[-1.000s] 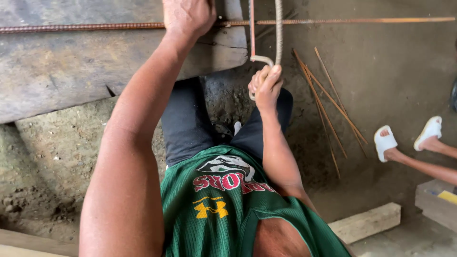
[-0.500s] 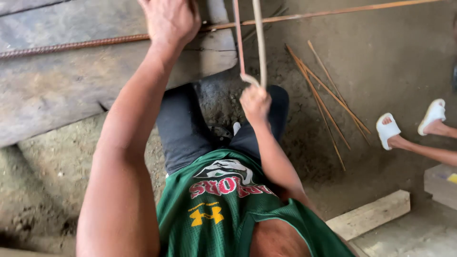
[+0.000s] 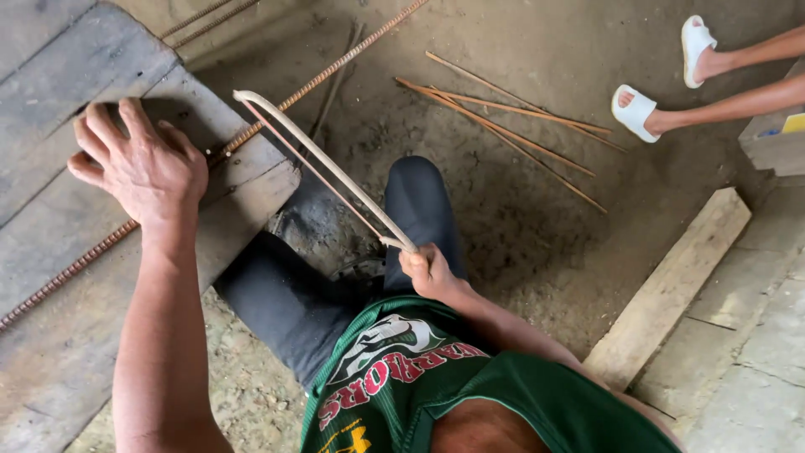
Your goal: Sawing a metal rebar with a manual hacksaw on a wooden workbench.
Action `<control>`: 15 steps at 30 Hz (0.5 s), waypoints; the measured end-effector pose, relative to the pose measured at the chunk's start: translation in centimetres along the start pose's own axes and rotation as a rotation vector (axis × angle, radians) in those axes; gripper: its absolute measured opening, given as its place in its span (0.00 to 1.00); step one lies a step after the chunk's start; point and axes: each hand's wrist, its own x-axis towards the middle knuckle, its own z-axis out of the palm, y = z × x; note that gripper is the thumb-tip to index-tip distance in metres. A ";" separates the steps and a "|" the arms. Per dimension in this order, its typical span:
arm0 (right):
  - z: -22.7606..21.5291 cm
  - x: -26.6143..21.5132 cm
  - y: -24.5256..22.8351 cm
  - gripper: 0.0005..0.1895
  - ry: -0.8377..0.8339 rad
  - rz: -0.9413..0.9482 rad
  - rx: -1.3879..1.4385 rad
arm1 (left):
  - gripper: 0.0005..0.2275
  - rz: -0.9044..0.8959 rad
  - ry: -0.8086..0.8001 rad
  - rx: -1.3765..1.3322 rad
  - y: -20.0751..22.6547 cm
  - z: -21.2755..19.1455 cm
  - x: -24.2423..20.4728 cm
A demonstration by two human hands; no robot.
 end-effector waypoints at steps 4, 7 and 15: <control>2.8 9.0 1.6 0.23 -0.010 -0.008 0.185 | 0.15 -0.015 -0.004 0.021 -0.1 0.1 0.0; 4.7 15.4 -1.0 0.29 -0.064 -0.117 0.077 | 0.14 -0.014 0.010 -0.007 0.0 0.2 -0.1; 1.6 4.8 2.2 0.23 -0.025 0.029 -0.126 | 0.14 -0.023 -0.016 -0.019 -0.1 0.0 0.0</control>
